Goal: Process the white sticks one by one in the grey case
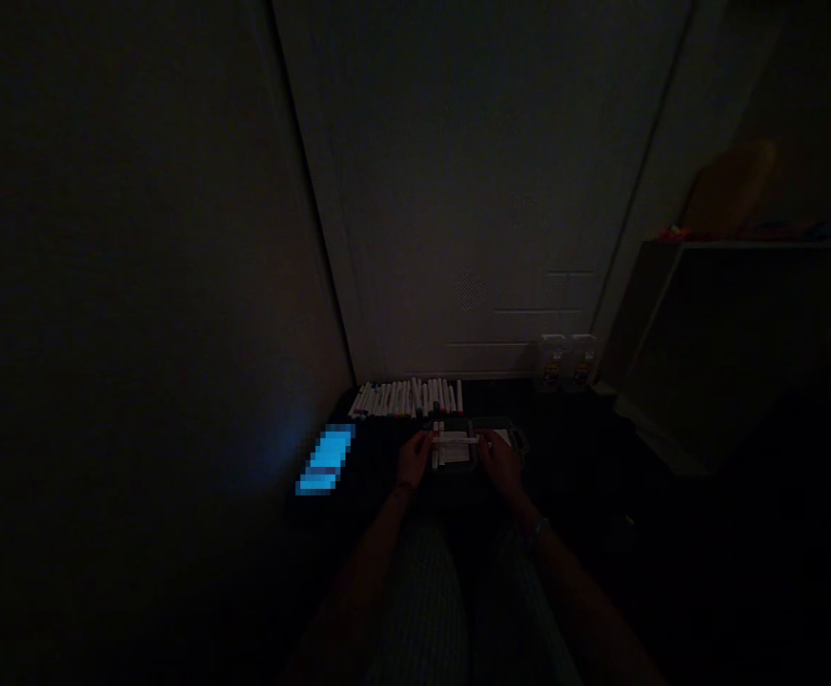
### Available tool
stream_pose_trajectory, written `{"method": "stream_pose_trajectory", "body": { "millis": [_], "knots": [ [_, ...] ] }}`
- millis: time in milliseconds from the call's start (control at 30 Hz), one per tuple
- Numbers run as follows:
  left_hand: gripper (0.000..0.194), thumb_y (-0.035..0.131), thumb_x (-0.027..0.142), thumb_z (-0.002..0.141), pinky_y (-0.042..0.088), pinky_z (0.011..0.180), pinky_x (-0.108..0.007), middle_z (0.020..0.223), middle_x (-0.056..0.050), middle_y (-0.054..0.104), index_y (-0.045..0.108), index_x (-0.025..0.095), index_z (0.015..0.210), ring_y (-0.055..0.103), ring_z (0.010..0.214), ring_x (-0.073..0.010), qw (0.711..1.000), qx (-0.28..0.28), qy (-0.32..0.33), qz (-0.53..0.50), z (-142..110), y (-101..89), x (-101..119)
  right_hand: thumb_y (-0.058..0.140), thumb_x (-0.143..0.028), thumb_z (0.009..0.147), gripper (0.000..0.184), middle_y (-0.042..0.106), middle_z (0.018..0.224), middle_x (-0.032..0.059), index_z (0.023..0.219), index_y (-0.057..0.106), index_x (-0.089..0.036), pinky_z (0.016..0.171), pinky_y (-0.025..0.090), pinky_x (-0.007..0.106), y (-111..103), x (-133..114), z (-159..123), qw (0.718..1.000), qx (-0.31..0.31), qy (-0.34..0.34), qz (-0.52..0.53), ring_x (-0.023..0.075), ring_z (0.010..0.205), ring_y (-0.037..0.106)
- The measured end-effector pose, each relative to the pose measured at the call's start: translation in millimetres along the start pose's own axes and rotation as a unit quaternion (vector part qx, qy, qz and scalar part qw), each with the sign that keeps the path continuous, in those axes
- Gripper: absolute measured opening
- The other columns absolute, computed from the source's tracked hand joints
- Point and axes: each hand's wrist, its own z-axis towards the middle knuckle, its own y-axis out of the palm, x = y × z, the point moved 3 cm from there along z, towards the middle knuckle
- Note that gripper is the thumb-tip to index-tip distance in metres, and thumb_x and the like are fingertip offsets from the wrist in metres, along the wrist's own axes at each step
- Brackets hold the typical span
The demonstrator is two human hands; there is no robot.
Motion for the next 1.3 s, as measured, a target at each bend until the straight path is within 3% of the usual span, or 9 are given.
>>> {"method": "stream_pose_trajectory", "body": {
  "millis": [533,867,1300],
  "knots": [
    [0.035,0.044,0.046,0.077,0.043,0.071,-0.024,0.073,0.0,0.065,0.063,0.017,0.081,0.058,0.074,-0.015,1.0,-0.001,-0.006,0.025,-1.4,2.5,6.5,0.028,-0.032,0.089,0.032,0.061,0.099,0.0006,0.104,0.056,-0.024,0.07,0.038,0.021,0.3,1.9,1.1,1.0,0.01,-0.008,-0.012,0.0126,0.084,0.056],
    [0.033,0.043,0.044,0.078,0.044,0.073,-0.026,0.078,-0.001,0.065,0.061,0.017,0.085,0.059,0.078,-0.0161,1.0,-0.004,0.006,0.007,0.2,2.3,-1.9,0.032,-0.04,0.087,0.033,0.063,0.094,0.0001,0.103,0.056,-0.024,0.062,0.038,0.021,0.1,2.8,1.5,1.0,-0.004,0.01,-0.012,0.0126,0.074,0.057],
    [0.03,0.05,0.042,0.074,0.045,0.07,-0.025,0.081,-0.002,0.065,0.059,0.017,0.087,0.06,0.076,-0.0151,0.999,-0.007,-0.004,-0.041,-0.6,2.9,0.1,0.027,-0.036,0.09,0.033,0.061,0.096,0.0034,0.096,0.056,-0.021,0.068,0.036,0.022,2.1,4.1,2.5,0.999,0.018,-0.01,-0.027,0.0135,0.083,0.055]
  ]
}}
